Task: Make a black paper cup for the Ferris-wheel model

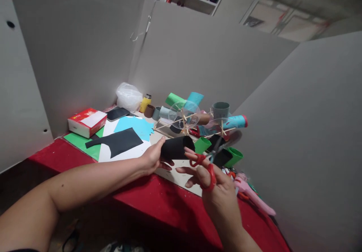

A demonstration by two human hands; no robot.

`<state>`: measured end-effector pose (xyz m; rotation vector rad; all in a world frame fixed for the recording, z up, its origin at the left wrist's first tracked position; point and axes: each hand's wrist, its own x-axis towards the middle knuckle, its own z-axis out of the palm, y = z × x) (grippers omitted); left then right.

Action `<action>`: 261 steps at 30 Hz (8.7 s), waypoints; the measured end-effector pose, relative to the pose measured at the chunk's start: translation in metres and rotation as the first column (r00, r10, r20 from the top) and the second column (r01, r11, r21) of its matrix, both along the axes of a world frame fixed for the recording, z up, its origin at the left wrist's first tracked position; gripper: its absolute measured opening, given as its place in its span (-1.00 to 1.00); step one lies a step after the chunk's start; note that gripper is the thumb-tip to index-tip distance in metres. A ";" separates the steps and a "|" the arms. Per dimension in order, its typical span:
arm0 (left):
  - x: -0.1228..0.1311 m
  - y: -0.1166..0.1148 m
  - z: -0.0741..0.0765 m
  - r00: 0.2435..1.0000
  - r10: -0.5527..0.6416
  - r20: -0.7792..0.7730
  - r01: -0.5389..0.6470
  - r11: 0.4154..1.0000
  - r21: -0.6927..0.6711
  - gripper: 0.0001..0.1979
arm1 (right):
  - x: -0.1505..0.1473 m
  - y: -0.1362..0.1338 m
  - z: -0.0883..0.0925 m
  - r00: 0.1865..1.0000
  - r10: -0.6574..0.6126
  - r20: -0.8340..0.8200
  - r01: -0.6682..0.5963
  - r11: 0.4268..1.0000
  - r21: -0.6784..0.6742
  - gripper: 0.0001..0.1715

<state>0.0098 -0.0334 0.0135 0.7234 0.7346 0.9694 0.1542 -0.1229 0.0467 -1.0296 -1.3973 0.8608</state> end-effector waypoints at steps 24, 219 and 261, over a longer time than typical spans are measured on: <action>-0.006 0.015 -0.011 0.819 -0.532 0.214 0.533 0.844 0.059 -0.44 | 0.058 0.048 -0.015 0.889 0.363 0.279 -0.277 0.911 -0.305 -0.53; -0.005 -0.008 0.034 0.994 0.022 0.111 -0.012 0.995 -0.096 -0.84 | 0.060 0.007 -0.050 0.744 -0.175 0.645 -0.042 0.951 0.306 -0.68; -0.005 -0.010 0.030 0.995 -0.036 0.090 0.037 0.999 -0.009 -0.69 | 0.064 0.040 -0.030 0.884 -0.075 0.461 -0.055 0.963 0.263 -0.73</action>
